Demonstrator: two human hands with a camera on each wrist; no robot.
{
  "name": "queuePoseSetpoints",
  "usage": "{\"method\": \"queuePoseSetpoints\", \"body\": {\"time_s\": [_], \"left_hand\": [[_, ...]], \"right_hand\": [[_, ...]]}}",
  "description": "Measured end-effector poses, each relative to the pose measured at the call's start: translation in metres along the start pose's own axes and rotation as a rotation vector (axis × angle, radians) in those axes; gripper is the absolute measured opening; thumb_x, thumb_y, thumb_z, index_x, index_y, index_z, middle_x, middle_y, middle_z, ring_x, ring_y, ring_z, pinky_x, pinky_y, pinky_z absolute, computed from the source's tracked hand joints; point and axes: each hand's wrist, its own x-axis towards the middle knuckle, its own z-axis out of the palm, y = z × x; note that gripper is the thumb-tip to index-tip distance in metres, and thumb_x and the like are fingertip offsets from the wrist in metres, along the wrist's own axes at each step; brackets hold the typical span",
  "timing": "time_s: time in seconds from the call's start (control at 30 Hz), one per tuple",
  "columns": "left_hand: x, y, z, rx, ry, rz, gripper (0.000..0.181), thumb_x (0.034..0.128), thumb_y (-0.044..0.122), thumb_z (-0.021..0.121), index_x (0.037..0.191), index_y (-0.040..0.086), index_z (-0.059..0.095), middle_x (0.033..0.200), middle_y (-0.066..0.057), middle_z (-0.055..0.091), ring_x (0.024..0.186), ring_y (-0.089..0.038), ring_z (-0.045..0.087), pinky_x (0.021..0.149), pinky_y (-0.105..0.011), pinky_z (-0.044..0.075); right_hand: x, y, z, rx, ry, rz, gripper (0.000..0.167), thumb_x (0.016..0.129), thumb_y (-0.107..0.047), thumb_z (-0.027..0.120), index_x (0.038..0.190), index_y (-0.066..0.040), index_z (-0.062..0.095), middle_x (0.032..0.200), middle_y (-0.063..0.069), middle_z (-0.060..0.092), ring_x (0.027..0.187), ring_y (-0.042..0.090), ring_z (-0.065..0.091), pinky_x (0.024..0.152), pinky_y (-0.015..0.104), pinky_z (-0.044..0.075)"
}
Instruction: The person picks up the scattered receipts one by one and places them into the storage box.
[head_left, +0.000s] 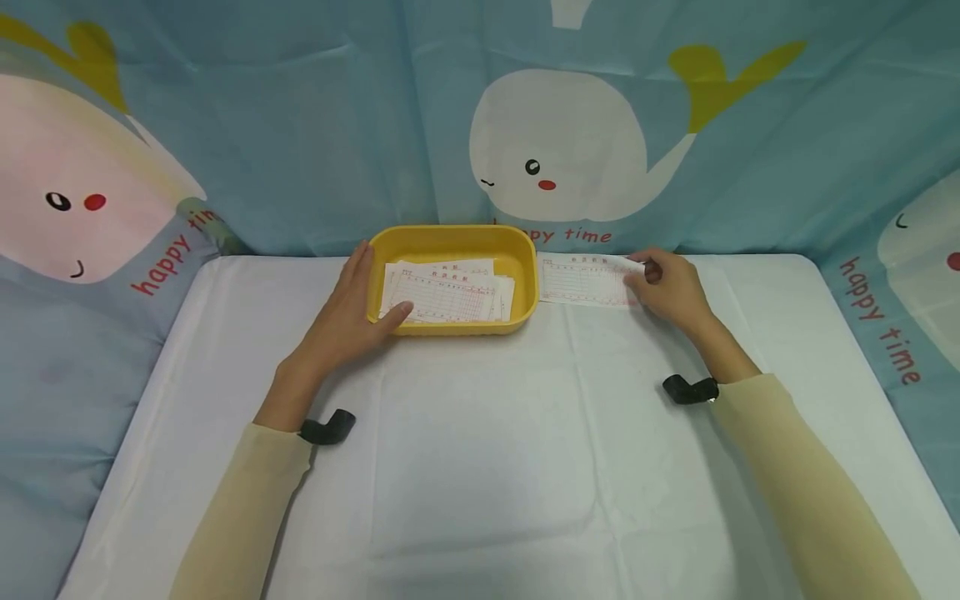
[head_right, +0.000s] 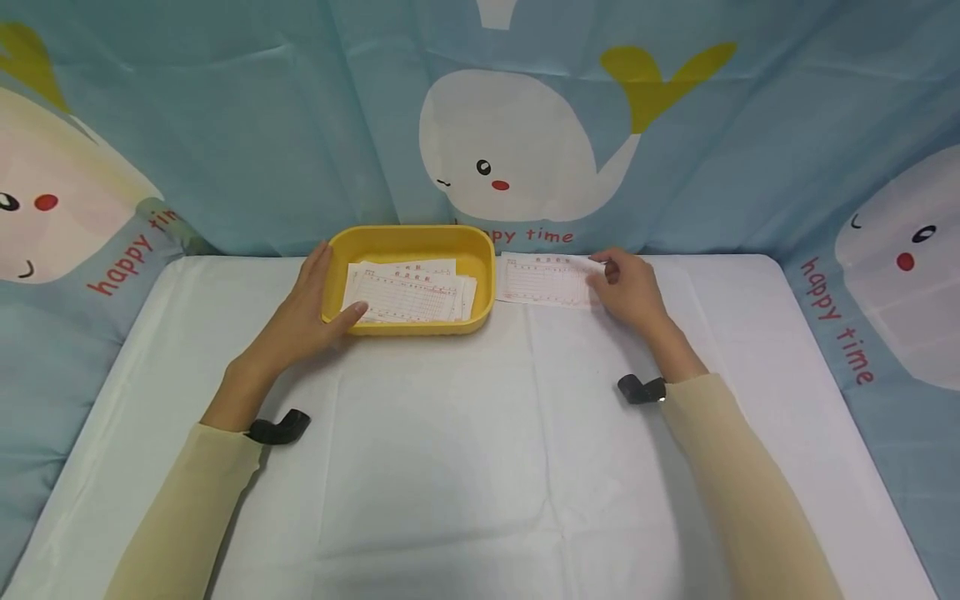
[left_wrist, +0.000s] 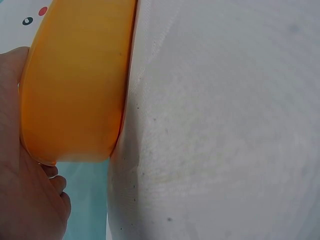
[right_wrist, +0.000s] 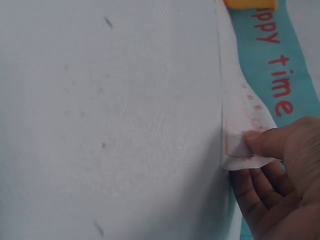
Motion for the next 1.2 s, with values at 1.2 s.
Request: {"method": "queuePoseSetpoints", "body": {"time_s": [1.2], "left_hand": [[-0.001, -0.001, -0.001, 0.011, -0.012, 0.007, 0.108, 0.0990, 0.067, 0.057, 0.171, 0.017, -0.007, 0.181, -0.003, -0.007, 0.169, -0.030, 0.003, 0.133, -0.064, 0.018]], "right_hand": [[-0.053, -0.020, -0.032, 0.395, -0.092, 0.256, 0.048, 0.100, -0.025, 0.075, 0.135, 0.005, 0.062, 0.089, -0.018, 0.067, 0.081, -0.006, 0.068, 0.076, 0.018, 0.063]]}}
